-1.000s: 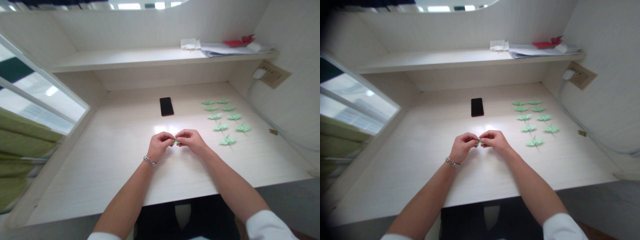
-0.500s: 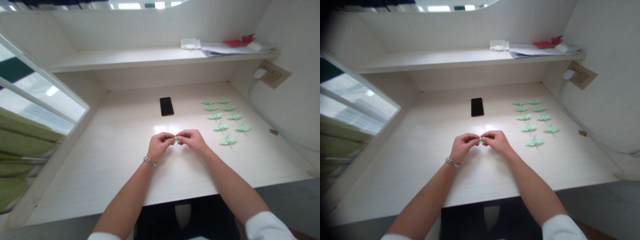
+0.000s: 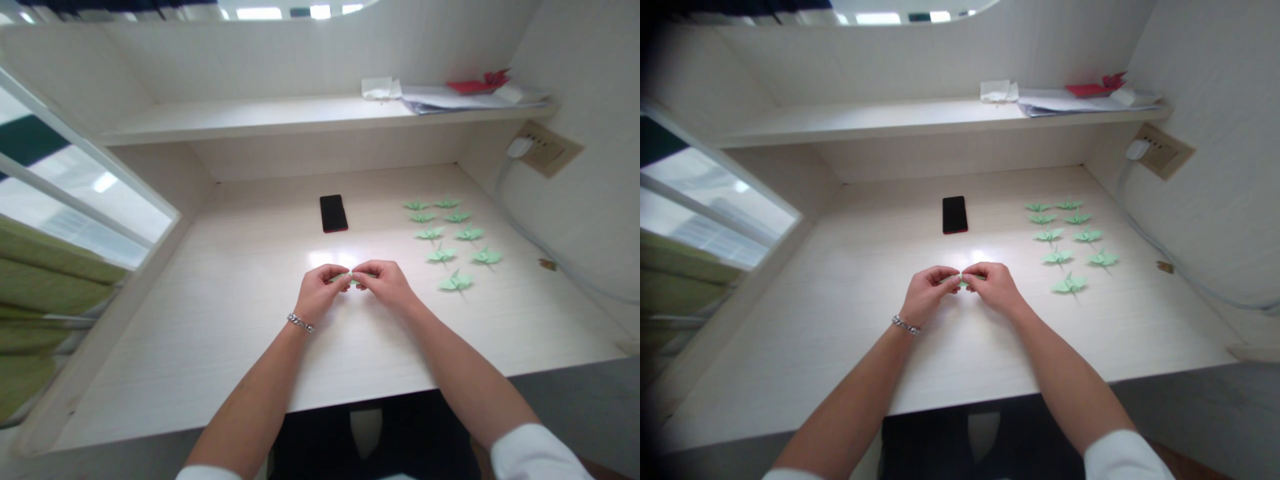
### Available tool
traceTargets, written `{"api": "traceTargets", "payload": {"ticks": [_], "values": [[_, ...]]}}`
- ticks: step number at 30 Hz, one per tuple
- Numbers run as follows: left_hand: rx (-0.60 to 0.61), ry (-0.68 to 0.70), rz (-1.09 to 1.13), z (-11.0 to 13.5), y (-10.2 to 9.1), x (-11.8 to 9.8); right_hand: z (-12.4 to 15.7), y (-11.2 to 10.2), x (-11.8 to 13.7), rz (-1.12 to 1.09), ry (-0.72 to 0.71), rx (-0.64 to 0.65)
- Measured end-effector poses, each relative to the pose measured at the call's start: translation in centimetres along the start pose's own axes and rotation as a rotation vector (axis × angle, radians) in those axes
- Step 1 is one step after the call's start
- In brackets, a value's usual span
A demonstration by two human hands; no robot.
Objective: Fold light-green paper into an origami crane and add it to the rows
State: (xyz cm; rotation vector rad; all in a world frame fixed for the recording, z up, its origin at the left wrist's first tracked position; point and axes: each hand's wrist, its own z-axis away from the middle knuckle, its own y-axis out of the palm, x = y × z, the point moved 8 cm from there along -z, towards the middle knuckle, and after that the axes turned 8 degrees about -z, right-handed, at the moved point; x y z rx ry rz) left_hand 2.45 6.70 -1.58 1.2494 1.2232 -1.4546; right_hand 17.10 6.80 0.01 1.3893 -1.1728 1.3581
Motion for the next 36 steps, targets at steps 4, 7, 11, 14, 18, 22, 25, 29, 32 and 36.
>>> {"api": "traceTargets", "payload": {"ticks": [4,7,11,14,18,22,25,29,32,36], "values": [[-0.004,-0.029,-0.005,0.0,0.0,0.2,0.0,0.1,0.2,0.039,-0.025,0.001],[0.007,-0.033,-0.03,0.0,0.1,0.0,0.0,0.2,0.1,0.053,-0.021,0.014],[-0.008,-0.028,-0.043,0.1,0.0,-0.1,0.0,0.3,0.0,0.048,-0.011,0.012],[-0.025,-0.019,-0.057,0.1,-0.1,-0.1,-0.1,0.3,-0.2,0.034,0.007,0.008],[-0.037,0.014,-0.104,0.1,-0.1,-0.3,-0.1,0.4,-0.6,0.015,0.023,0.006],[-0.078,0.066,-0.172,0.2,-0.2,-0.5,-0.1,0.7,-0.7,0.03,0.012,0.018],[-0.107,0.087,-0.22,0.3,-0.3,-0.6,0.0,0.8,-0.2,0.122,-0.032,0.015],[-0.121,0.078,-0.197,0.3,-0.3,-0.6,0.2,0.9,0.7,0.249,-0.102,-0.009],[-0.083,0.039,-0.103,0.1,-0.2,-0.3,0.3,0.7,0.9,0.28,-0.128,-0.029],[-0.036,-0.023,-0.011,-0.1,-0.1,0.0,0.4,0.2,0.9,0.279,-0.146,-0.069]]}}
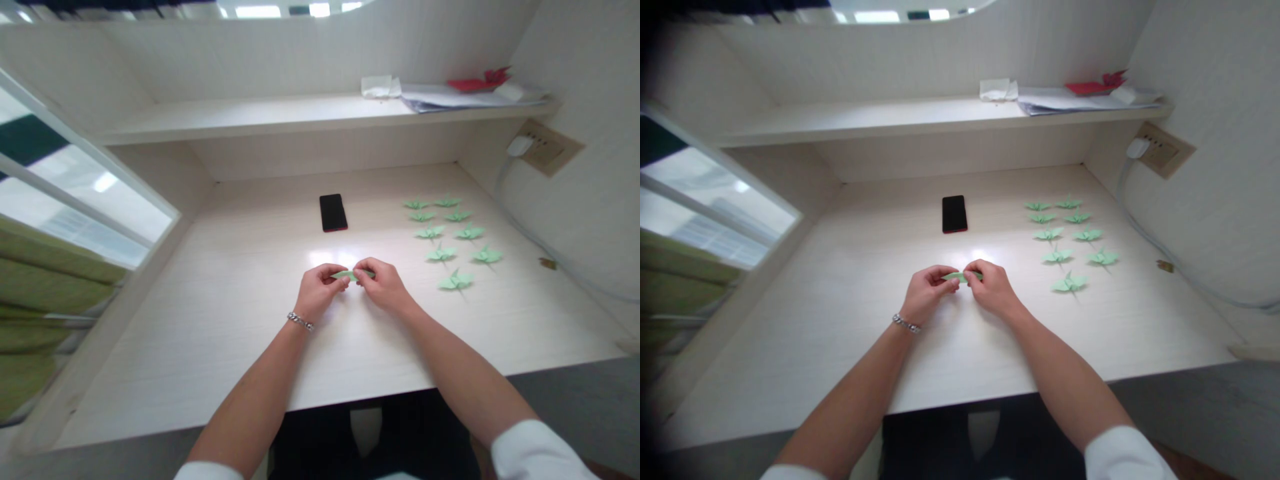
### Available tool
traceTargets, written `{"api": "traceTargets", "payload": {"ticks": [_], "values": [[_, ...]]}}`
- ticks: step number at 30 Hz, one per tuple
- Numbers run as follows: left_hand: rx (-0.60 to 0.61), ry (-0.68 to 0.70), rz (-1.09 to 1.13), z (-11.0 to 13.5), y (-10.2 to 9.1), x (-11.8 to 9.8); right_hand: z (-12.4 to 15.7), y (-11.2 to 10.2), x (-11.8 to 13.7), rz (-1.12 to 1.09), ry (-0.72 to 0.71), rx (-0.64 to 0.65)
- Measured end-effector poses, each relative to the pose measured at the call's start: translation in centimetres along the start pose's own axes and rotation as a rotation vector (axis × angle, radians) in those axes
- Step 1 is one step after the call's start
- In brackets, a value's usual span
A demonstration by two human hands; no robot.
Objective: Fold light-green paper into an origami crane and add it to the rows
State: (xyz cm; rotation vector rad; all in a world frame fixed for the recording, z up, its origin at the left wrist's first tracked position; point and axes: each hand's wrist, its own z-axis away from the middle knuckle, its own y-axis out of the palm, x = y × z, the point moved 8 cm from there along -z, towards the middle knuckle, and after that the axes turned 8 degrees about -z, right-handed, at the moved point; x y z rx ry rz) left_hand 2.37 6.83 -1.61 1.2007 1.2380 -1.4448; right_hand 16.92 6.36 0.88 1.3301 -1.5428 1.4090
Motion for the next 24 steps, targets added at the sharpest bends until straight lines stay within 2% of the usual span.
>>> {"api": "traceTargets", "payload": {"ticks": [4,8,12,16,18,24], "values": [[-0.009,0.021,-0.014,-0.1,-0.1,-0.3,-0.1,0.1,-0.2,-0.02,0.003,0.01],[-0.051,0.069,-0.11,0.1,-0.5,-0.7,-0.1,0.6,-0.5,-0.057,0.063,0.064],[-0.042,0.079,-0.198,0.3,-0.4,-0.5,-0.2,0.8,-0.3,-0.027,0.045,0.111],[-0.016,0.068,-0.202,0.2,-0.4,-0.3,-0.2,1.5,-1.7,-0.191,0.164,0.193],[-0.021,0.063,-0.204,0.1,-0.5,-0.2,-0.3,1.6,-1.9,-0.234,0.18,0.216],[-0.03,0.05,-0.197,-0.1,-0.8,0.1,-0.3,0.7,-1.0,0.015,0.07,0.17]]}}
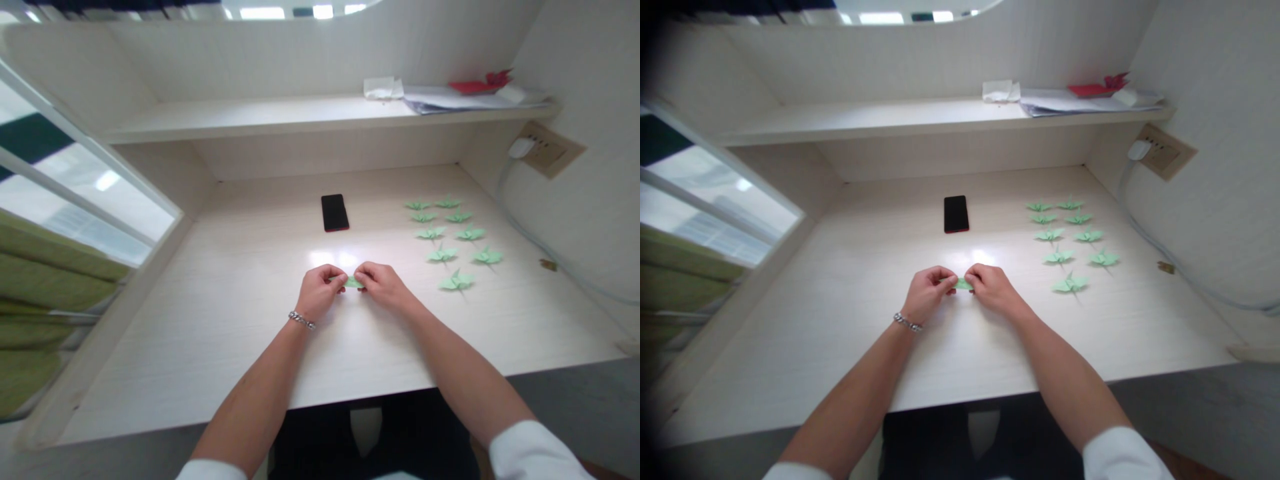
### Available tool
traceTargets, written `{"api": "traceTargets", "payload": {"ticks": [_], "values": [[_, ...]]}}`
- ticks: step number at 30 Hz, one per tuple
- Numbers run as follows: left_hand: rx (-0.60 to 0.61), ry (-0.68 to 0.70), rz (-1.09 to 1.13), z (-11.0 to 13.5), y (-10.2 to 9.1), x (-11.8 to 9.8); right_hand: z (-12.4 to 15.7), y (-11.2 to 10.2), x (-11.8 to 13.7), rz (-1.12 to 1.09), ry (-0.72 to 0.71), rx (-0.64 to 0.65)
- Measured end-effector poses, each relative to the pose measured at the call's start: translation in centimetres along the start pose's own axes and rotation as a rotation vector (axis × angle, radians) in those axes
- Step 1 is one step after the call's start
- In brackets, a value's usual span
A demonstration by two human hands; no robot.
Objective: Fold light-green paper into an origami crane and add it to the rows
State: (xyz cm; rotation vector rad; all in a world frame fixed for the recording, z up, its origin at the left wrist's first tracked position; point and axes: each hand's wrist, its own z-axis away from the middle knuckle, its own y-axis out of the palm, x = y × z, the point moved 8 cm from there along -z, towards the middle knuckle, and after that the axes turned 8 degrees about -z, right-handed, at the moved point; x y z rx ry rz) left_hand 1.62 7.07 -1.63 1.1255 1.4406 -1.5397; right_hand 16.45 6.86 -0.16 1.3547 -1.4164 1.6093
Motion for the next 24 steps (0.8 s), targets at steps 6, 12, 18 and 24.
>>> {"api": "traceTargets", "payload": {"ticks": [6,12,18,24], "values": [[-0.007,0.006,-0.028,-0.1,-0.2,-0.1,0.1,-0.4,0.6,0.089,-0.051,-0.042],[-0.004,0.035,-0.084,0.0,-0.2,-0.1,0.2,-0.3,0.7,0.107,-0.071,-0.018],[-0.026,0.039,-0.116,0.0,-0.5,-0.2,0.1,-0.6,0.7,0.09,-0.085,-0.05],[-0.057,0.014,-0.069,-0.2,-1.2,-0.1,0.2,-1.1,1.1,0.044,-0.125,-0.048]]}}
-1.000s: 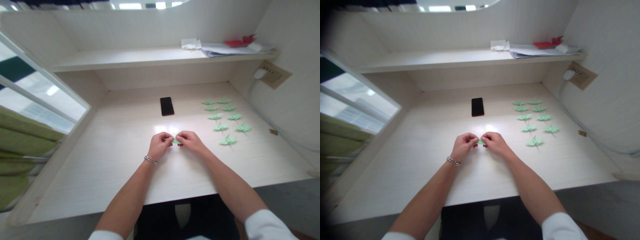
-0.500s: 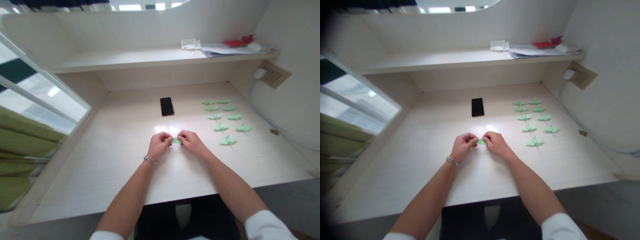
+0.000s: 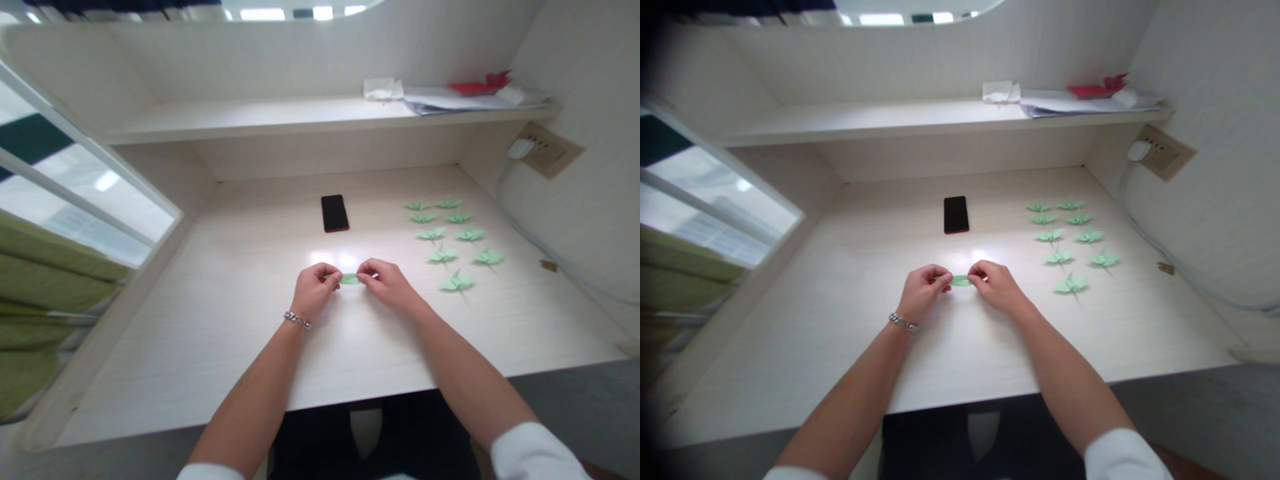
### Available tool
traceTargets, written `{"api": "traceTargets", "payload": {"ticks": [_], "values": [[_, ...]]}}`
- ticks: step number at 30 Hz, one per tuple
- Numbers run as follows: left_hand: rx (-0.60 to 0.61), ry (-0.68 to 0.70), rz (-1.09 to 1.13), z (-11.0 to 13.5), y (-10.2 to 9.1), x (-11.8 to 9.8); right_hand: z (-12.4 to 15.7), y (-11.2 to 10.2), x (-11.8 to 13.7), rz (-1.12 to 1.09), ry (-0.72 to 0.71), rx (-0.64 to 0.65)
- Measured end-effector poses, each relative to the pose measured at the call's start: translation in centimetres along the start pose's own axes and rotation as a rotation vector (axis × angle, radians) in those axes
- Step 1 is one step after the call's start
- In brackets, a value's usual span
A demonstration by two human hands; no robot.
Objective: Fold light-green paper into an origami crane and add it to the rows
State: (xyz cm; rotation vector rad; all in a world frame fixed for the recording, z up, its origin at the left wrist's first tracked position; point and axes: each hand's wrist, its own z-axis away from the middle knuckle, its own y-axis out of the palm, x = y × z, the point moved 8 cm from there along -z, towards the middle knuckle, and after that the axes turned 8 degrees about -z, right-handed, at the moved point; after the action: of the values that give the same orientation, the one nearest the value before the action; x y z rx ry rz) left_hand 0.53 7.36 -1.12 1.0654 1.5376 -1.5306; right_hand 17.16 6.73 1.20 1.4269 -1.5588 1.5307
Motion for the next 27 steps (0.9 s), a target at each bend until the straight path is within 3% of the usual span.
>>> {"api": "traceTargets", "payload": {"ticks": [9,15,19,27], "values": [[0.057,-0.004,-0.004,0.2,0.8,-0.1,0.1,0.8,0.3,0.155,-0.039,0.039],[0.064,0.048,-0.093,0.4,0.8,-0.3,0.3,1.1,0.3,0.054,0.015,0.079],[0.114,0.079,-0.145,0.6,1.2,-0.5,0.2,1.6,0.6,0.11,-0.011,0.109],[0.202,0.108,-0.013,0.3,2.0,-0.6,0.1,1.4,-0.2,0.082,0.033,0.087]]}}
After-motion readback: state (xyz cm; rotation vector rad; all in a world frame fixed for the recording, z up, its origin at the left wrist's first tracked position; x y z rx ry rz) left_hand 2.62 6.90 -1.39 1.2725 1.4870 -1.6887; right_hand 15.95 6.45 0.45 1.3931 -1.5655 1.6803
